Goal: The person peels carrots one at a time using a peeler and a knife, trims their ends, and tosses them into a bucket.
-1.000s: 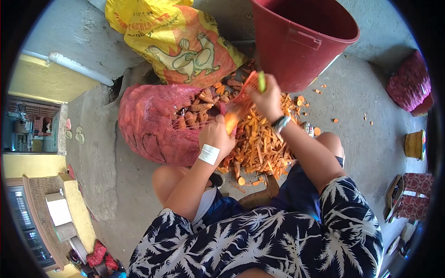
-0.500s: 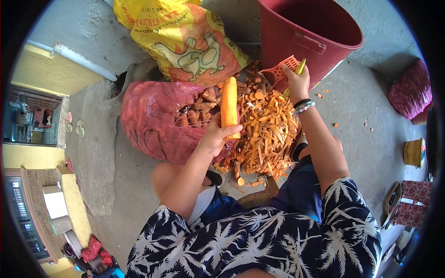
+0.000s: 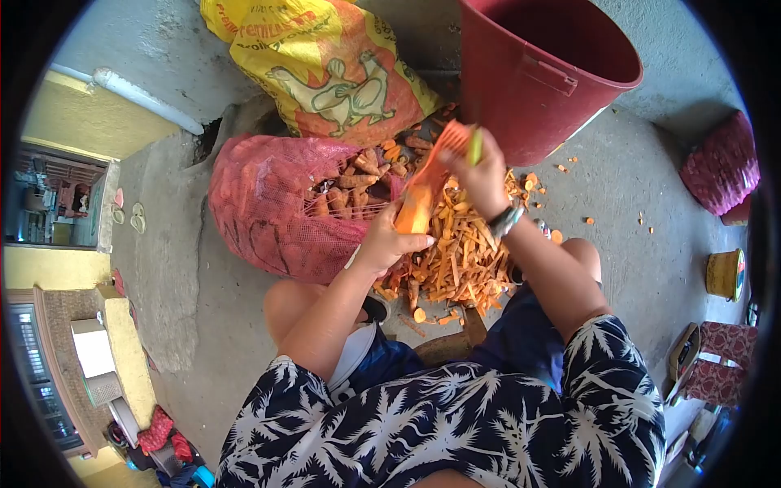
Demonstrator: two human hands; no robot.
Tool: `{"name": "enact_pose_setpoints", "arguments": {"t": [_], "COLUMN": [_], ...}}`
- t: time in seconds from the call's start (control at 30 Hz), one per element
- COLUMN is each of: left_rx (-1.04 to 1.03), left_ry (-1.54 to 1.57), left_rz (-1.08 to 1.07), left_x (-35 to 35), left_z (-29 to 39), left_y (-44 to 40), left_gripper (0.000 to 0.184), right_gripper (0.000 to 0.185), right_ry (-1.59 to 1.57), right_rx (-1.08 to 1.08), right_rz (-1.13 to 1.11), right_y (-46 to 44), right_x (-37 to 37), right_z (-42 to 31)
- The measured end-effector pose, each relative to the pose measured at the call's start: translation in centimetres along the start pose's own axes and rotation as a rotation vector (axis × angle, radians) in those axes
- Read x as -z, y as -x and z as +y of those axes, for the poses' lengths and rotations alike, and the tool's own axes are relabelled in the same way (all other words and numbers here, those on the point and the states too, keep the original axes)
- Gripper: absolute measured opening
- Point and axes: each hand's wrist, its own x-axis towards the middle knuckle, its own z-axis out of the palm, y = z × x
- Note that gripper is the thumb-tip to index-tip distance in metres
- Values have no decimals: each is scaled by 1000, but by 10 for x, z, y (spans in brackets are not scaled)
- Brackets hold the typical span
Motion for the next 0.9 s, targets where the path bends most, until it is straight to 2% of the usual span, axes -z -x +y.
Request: {"name": "enact_pose_setpoints", "arguments": {"t": [0.03, 0.1, 0.17, 0.23, 0.27, 0.3, 0.37, 0.4, 0.43, 0.47, 0.5, 0.57, 0.6, 0.7, 0.77, 0.83, 0.87, 0.9], "left_rx": [7, -21, -37, 114, 101, 99, 197, 177, 178, 130, 79, 120, 124, 132, 151, 113, 71, 68], "left_ry": [0, -54, -43, 6, -26, -25, 143, 134, 134, 148, 162, 156, 110, 55, 32, -73, -175, -176], "left_rz": [0, -12, 1, 33, 31, 33, -37, -45, -48, -35, -21, -29, -41, -29, -25, -53, -78, -80], "left_x": [2, 6, 2, 4, 5, 5, 7, 8, 6, 5, 5, 6, 10, 8, 8, 11, 11, 10], "left_z": [-2, -6, 5, 6, 3, 2, 1, -2, -2, 0, 3, 9, 5, 5, 3, -2, -5, -7], "left_y": [2, 5, 7, 4, 3, 3, 8, 9, 12, 13, 13, 10, 5, 4, 5, 5, 5, 5], "left_gripper": [66, 71, 68, 63, 60, 60, 59, 65, 65, 69, 73, 76, 75, 72, 67, 64, 62, 62], "right_gripper": [34, 24, 26, 34, 36, 38, 34, 31, 29, 29, 29, 29, 30, 34, 35, 32, 31, 31], "right_ry": [50, -59, -204, -174, -99, -19, 241, -33, 99, 218, 64, -116, -200, -283, -62, -79, 97, 152], "right_rx": [17, -36, -177, 36, -37, 40, 160, -45, -113, -8, -167, 52, -37, -27, 125, -6, 112, 129], "right_rz": [154, 453, 530, 236, 122, -48, 220, 254, 479, 604, 684, 391, 271, 6, -20, 131, 306, 481], "right_y": [-25, -67, -67, -38, -13, 5, -18, -46, -62, -80, -74, -53, -31, 10, 13, -22, -52, -76], "right_x": [17, 55, 60, 33, 14, 4, 16, 42, 56, 77, 67, 41, 20, -6, -8, 13, 32, 52], "right_z": [27, 38, 9, 5, -7, 0, 22, 38, 28, 60, 33, 30, 3, -25, 1, 8, 35, 57]}}
